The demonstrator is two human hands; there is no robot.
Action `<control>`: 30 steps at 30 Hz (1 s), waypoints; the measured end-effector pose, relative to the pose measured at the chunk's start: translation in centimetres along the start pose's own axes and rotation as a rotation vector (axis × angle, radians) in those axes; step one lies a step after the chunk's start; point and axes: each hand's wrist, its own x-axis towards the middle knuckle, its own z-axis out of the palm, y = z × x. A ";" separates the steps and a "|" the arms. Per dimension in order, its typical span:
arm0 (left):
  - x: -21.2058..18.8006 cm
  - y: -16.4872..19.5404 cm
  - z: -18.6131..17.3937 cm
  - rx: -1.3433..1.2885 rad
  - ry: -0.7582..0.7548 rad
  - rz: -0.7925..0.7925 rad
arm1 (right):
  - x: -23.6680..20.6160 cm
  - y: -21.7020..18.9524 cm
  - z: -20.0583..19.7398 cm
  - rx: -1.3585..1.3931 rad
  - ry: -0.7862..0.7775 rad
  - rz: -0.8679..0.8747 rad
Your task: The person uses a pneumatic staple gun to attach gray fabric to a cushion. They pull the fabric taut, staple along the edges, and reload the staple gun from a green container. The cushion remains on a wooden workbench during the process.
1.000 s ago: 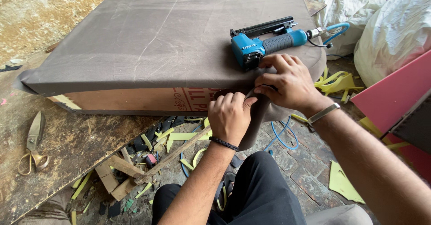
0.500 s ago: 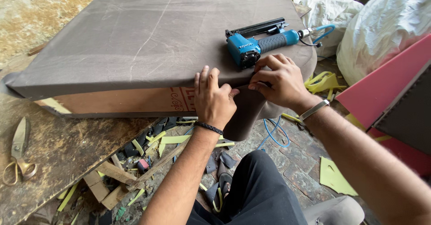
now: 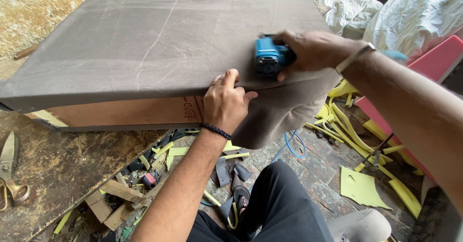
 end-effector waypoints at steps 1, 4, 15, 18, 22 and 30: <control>0.1 -0.3 0.1 0.007 0.018 0.028 | -1.1 -0.5 -0.2 -0.037 -0.041 0.054; 0.0 -1.2 0.4 0.022 0.065 0.109 | -5.6 -1.4 -0.2 0.021 0.092 -0.123; 0.1 -3.1 0.6 0.018 0.105 0.244 | -14.9 -5.7 7.5 0.091 0.139 0.035; 0.3 -3.5 0.4 0.006 0.088 0.257 | -14.5 -6.3 7.3 0.051 0.143 0.060; 0.2 -3.6 0.4 0.002 0.117 0.284 | -14.1 -7.0 7.0 0.045 0.168 0.066; 0.0 -3.4 0.8 -0.009 0.113 0.254 | -13.5 -6.4 7.9 0.055 0.146 0.103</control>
